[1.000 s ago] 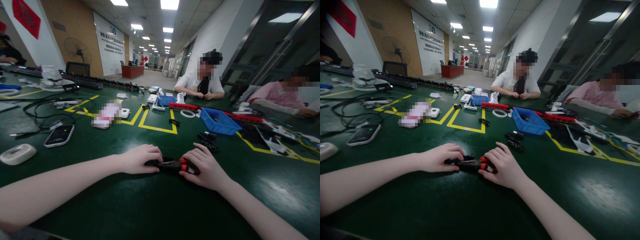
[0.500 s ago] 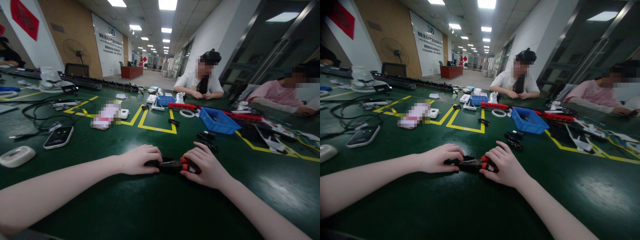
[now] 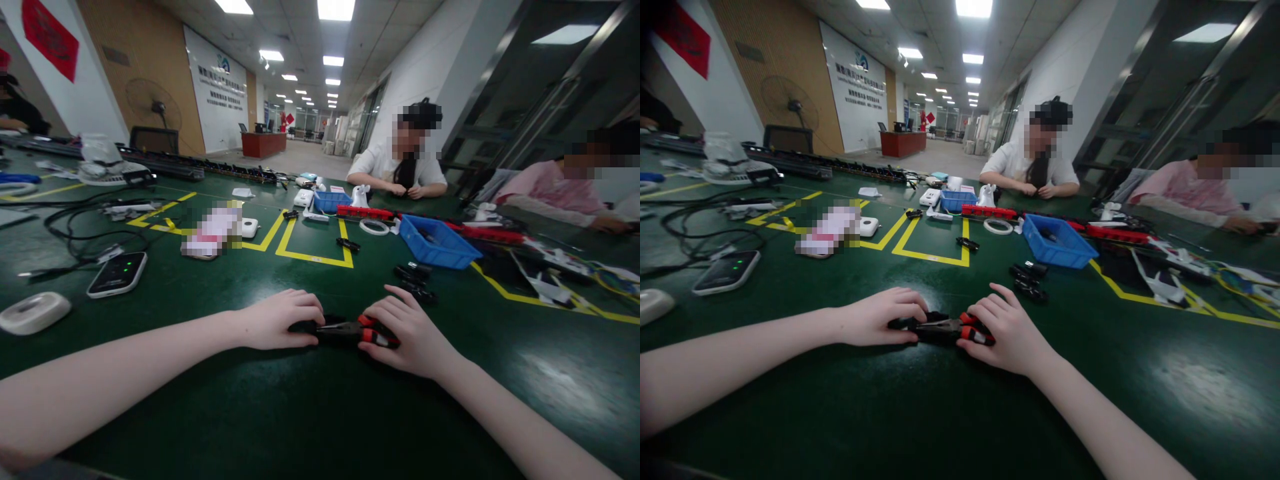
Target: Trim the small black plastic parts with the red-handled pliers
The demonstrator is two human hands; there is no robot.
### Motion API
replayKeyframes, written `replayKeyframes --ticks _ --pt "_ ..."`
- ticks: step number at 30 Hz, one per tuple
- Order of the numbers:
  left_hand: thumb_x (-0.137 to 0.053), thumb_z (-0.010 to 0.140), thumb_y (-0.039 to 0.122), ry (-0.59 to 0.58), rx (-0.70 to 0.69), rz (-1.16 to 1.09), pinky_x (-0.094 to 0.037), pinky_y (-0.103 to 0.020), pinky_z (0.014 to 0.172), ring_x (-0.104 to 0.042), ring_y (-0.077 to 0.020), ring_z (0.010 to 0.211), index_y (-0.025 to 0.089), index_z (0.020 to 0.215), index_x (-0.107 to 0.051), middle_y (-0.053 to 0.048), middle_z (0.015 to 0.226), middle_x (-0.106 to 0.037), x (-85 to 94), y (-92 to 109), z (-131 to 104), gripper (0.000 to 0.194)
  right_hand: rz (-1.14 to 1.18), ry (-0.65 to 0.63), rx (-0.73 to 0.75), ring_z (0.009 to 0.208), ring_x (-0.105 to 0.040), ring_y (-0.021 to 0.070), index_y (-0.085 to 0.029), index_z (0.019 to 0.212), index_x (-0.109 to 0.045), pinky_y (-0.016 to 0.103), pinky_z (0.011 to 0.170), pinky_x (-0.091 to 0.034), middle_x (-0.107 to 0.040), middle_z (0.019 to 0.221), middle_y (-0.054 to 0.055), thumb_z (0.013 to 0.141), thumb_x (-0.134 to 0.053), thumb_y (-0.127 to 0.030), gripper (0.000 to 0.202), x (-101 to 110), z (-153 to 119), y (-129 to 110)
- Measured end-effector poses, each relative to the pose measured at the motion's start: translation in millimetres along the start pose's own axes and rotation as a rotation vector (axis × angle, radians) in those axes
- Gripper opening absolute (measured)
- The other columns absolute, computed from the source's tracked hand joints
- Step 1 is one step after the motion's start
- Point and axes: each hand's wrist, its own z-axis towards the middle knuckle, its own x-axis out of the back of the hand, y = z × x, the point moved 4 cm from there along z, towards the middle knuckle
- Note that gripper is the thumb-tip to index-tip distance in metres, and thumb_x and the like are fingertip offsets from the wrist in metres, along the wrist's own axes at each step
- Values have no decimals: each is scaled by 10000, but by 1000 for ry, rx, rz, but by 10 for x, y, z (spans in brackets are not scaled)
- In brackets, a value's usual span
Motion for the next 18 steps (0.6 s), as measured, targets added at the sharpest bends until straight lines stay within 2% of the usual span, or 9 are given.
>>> replayKeyframes --ticks 18 --pt "-671 937 278 5 4 -11 -471 -364 914 -615 -240 1066 193 1114 -618 -73 1176 -637 4 3 2 203 10 -19 -21 865 -697 238 -200 1020 -656 563 1089 -401 -729 914 56 853 -706 -423 284 8 -2 31"
